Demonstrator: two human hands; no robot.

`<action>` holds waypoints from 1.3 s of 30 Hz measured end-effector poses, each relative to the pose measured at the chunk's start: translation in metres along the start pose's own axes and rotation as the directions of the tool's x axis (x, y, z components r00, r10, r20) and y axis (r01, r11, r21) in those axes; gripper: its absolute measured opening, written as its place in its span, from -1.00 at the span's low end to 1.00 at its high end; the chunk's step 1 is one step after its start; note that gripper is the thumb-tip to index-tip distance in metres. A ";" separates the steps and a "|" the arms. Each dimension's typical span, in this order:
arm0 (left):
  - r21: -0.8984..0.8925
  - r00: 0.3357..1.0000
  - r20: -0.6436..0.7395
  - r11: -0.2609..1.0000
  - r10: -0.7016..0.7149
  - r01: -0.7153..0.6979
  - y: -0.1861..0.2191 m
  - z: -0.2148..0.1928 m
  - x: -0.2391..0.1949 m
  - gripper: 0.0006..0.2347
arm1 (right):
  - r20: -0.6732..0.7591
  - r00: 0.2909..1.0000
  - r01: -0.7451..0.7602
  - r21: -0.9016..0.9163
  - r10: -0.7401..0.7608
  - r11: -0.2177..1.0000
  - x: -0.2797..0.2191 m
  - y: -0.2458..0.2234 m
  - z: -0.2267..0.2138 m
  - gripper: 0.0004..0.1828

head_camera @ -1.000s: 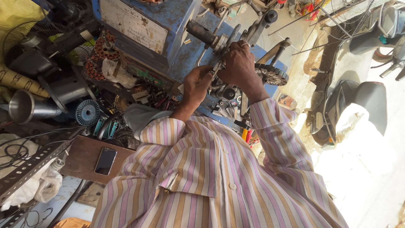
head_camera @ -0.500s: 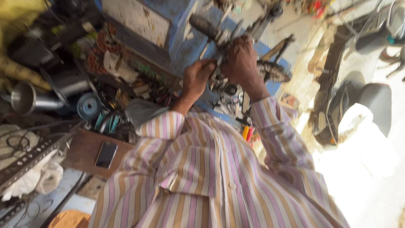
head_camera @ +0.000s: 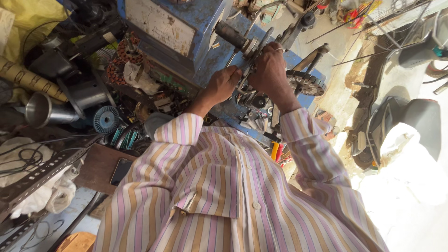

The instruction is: The person winds and attaches copper wire to a ceiling fan motor component using a manual winding machine.

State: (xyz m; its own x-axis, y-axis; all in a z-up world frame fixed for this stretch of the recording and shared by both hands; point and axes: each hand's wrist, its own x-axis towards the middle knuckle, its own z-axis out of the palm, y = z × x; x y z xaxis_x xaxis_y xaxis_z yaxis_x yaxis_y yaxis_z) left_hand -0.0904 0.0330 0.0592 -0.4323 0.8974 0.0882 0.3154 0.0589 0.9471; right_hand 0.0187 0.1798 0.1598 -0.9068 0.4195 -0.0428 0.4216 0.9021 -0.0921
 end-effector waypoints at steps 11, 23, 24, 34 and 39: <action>0.092 0.996 0.071 0.994 0.047 -0.054 0.016 -0.012 -0.008 -0.79 | -0.173 0.982 0.089 0.066 -0.076 0.994 -0.010 -0.007 -0.010 -0.69; -0.530 0.986 0.035 0.833 -0.164 0.158 0.010 0.017 -0.029 -0.89 | -0.213 0.977 0.041 0.171 -0.004 0.984 -0.018 -0.008 -0.014 -0.77; -0.676 0.989 0.027 0.725 -0.149 0.127 0.013 0.016 -0.029 -0.84 | -0.139 0.990 0.016 0.161 0.007 0.987 -0.016 -0.008 -0.016 -0.78; -0.345 0.961 0.098 0.897 -0.257 0.275 0.029 -0.016 -0.017 -0.83 | -0.192 0.980 0.084 0.212 -0.042 0.974 -0.018 -0.007 -0.015 -0.73; -0.505 0.979 0.065 0.840 -0.192 0.198 0.042 -0.017 -0.021 -0.87 | -0.199 0.978 0.090 0.171 -0.055 0.981 -0.020 -0.009 -0.015 -0.76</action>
State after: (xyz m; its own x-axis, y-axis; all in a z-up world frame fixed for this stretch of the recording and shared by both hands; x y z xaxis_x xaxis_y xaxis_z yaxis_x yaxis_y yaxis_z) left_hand -0.0824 0.0088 0.1020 -0.4290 0.8959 -0.1154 -0.2474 0.0064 0.9689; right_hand 0.0336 0.1649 0.1767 -0.9104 0.3810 0.1611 0.3322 0.9055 -0.2640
